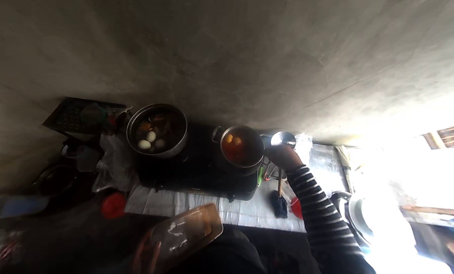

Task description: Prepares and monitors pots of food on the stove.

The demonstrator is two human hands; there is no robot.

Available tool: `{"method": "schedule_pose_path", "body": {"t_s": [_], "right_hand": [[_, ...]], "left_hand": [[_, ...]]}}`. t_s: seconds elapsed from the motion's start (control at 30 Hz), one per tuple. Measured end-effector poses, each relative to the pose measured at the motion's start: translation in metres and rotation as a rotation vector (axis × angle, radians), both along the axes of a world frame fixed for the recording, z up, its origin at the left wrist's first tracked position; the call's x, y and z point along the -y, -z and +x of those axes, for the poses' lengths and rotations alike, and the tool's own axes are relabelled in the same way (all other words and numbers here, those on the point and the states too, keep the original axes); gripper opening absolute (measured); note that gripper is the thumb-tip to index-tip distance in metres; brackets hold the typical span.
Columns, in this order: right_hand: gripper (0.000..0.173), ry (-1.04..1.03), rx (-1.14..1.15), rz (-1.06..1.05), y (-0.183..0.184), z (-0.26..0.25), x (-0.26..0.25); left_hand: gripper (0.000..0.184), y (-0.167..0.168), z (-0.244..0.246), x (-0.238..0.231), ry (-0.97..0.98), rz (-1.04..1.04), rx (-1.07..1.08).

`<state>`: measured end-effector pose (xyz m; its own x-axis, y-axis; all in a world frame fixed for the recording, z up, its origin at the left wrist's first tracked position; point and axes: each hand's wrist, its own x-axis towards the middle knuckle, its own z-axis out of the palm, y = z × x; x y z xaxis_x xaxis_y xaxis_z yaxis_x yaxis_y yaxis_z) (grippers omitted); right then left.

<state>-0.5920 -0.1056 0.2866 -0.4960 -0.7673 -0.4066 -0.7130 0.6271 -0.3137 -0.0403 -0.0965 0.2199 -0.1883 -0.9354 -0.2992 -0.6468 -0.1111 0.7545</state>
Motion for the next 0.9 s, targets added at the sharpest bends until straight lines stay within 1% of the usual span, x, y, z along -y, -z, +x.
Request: {"method": "schedule_pose_path", "body": {"t_s": [0.07,0.33,0.47,0.57,0.67,0.77,0.9], "right_hand": [[0.045,-0.006,-0.013,0.035,-0.005,0.002,0.002],[0.037,-0.048,-0.13,0.052,-0.044,0.007,0.02],[0.031,-0.08,-0.175,0.032,-0.041,-0.004,0.026],[0.028,-0.089,-0.194,-0.004,-0.044,-0.007,0.027],[0.023,-0.113,-0.21,-0.039,-0.046,-0.01,0.026],[0.024,-0.121,-0.217,-0.039,-0.045,-0.011,0.026],[0.023,-0.077,-0.257,-0.071,-0.048,-0.006,0.021]], "left_hand": [[0.057,-0.003,-0.001,0.001,0.007,0.011,-0.001],[0.057,-0.004,0.001,0.004,0.001,0.051,0.012],[0.057,-0.004,0.004,0.002,0.001,0.029,0.021],[0.056,0.003,0.01,0.0,-0.014,0.008,0.008],[0.058,0.008,0.014,-0.003,-0.035,0.037,0.001],[0.057,0.005,0.011,-0.004,-0.025,0.017,0.028],[0.058,0.006,0.011,-0.004,-0.005,0.011,0.044]]}}
